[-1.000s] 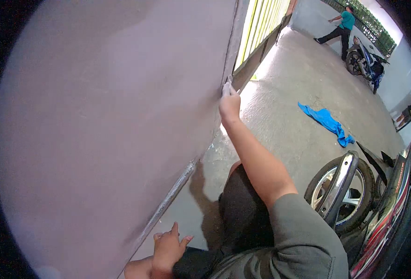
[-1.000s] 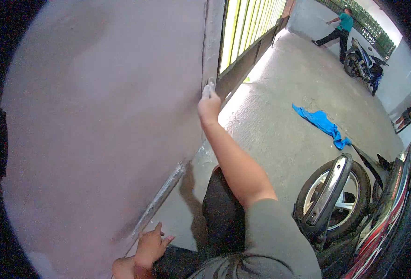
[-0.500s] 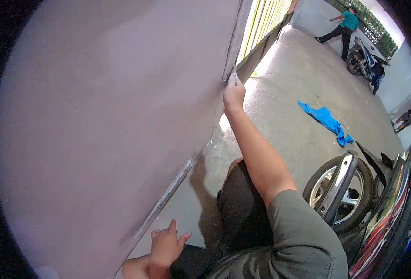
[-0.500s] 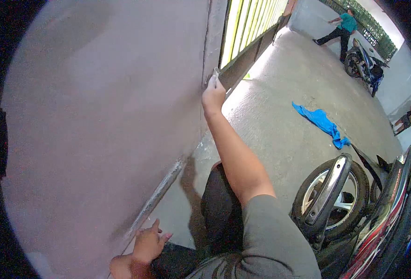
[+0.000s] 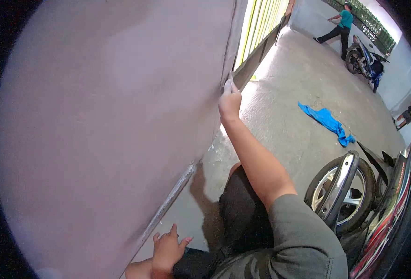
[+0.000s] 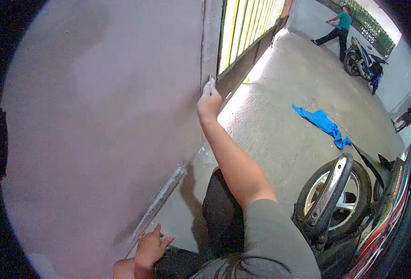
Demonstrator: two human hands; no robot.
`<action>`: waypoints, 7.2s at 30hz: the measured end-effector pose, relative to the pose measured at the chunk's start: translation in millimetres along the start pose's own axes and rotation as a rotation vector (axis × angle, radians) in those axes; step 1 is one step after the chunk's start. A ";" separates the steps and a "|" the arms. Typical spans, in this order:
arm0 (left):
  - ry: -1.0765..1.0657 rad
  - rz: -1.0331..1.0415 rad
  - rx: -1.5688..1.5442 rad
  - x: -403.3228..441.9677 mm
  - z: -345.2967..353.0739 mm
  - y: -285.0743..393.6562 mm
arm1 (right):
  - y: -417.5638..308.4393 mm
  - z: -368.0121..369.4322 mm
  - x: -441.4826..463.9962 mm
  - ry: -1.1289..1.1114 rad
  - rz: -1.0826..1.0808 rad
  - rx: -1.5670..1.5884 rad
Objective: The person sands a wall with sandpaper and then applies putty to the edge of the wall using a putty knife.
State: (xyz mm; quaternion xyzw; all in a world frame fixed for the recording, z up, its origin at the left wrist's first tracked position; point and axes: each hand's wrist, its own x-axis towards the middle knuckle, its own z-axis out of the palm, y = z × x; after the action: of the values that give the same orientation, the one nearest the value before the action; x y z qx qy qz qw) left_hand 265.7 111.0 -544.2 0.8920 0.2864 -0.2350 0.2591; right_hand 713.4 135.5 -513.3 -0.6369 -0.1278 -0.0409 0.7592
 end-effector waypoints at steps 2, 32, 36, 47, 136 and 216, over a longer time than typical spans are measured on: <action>-0.009 -0.028 0.002 -0.7 -1.7 1.3 | -0.9 3.8 4.4 0.016 -0.151 0.048; -0.010 -0.019 -0.042 -2.4 -3.9 2.3 | 16.3 -7.4 9.9 -0.079 0.297 -0.153; -0.014 0.005 -0.027 0.4 -3.7 2.5 | 19.2 -7.2 6.4 -0.010 0.116 -0.087; -0.022 -0.006 -0.041 -0.9 -5.4 2.8 | 16.7 -2.2 8.0 -0.024 0.238 0.053; -0.030 0.006 -0.011 2.5 1.2 0.6 | 30.5 -4.2 0.6 0.044 0.188 -0.126; -0.035 0.033 -0.012 1.9 2.9 -0.2 | 35.6 -9.7 9.9 -0.054 0.380 0.111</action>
State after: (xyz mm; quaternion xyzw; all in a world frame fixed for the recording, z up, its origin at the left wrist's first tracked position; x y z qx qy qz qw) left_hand 266.2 110.1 -547.5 0.8908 0.2685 -0.2445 0.2731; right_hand 732.3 133.6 -546.5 -0.6077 -0.0277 0.1271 0.7834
